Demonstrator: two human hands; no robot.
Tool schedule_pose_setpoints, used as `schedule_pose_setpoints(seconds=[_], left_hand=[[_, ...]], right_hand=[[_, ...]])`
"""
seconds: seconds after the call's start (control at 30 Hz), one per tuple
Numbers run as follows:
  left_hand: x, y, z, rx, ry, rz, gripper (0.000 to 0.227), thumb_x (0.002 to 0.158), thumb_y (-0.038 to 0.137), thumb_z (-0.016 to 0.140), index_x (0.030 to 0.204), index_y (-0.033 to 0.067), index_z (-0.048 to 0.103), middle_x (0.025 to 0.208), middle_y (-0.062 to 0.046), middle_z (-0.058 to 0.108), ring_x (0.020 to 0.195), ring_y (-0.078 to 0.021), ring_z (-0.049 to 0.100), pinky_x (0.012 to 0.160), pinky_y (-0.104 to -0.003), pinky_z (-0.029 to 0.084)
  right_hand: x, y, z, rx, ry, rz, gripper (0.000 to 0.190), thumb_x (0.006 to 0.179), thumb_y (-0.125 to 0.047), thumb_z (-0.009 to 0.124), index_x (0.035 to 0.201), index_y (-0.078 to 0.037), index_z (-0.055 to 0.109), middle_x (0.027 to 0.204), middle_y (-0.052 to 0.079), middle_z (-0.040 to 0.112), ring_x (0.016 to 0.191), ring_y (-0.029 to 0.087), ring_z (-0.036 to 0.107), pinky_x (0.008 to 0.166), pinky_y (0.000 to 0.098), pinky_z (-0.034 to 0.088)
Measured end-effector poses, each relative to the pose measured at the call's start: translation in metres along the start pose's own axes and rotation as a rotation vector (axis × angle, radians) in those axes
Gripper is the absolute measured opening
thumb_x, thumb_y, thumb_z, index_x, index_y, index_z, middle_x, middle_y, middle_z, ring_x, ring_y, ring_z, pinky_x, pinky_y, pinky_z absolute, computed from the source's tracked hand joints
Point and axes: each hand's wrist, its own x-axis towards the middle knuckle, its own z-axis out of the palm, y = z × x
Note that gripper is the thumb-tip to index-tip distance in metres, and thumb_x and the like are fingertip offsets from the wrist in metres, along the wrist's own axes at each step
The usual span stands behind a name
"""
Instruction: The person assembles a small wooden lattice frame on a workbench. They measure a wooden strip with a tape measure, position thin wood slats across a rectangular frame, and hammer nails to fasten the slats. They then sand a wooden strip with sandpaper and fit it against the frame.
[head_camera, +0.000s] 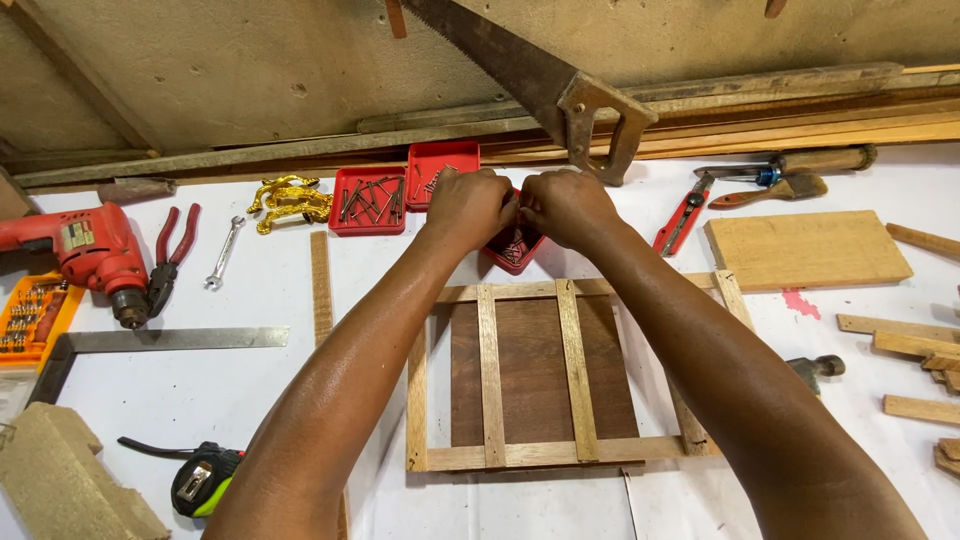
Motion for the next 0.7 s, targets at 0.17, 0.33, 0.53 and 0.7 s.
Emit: schedule_pose_setpoints(seconds=[0.17, 0.33, 0.53, 0.7], left_hand=[[-0.003, -0.008, -0.001, -0.121, 0.046, -0.014, 0.025, 0.097, 0.035, 0.065, 0.096, 0.0128, 0.078, 0.095, -0.009, 0.075, 0.088, -0.0288, 0.070, 0.088, -0.050, 0.041], [-0.015, -0.004, -0.018, -0.190, 0.093, -0.020, 0.025, 0.093, 0.036, 0.069, 0.097, 0.0130, 0.078, 0.094, -0.008, 0.075, 0.083, -0.0297, 0.068, 0.085, -0.049, 0.040], [-0.072, 0.011, -0.058, -0.305, 0.049, -0.051, 0.027, 0.096, 0.038, 0.068, 0.101, 0.0141, 0.078, 0.098, -0.006, 0.077, 0.091, -0.0261, 0.071, 0.094, -0.047, 0.041], [-0.129, 0.024, -0.068, -0.282, -0.064, -0.095, 0.047, 0.086, 0.047, 0.072, 0.124, 0.0192, 0.073, 0.114, -0.004, 0.074, 0.109, -0.0245, 0.067, 0.099, -0.048, 0.040]], right_hand=[[0.003, -0.002, -0.002, 0.044, 0.065, 0.017, 0.014, 0.088, -0.022, 0.076, 0.091, -0.008, 0.074, 0.085, 0.012, 0.075, 0.077, 0.030, 0.073, 0.073, 0.0467, 0.058], [-0.007, -0.016, -0.015, 0.143, 0.109, 0.045, 0.017, 0.088, -0.021, 0.076, 0.094, -0.007, 0.072, 0.086, 0.012, 0.075, 0.076, 0.030, 0.074, 0.069, 0.0445, 0.058], [-0.044, -0.061, -0.043, 0.319, 0.096, 0.075, 0.018, 0.087, -0.021, 0.076, 0.097, -0.006, 0.072, 0.089, 0.012, 0.078, 0.079, 0.027, 0.075, 0.070, 0.0412, 0.058], [-0.080, -0.086, -0.032, 0.540, 0.057, 0.173, 0.021, 0.087, -0.020, 0.079, 0.099, -0.005, 0.071, 0.090, 0.010, 0.078, 0.080, 0.019, 0.076, 0.073, 0.0342, 0.059]])
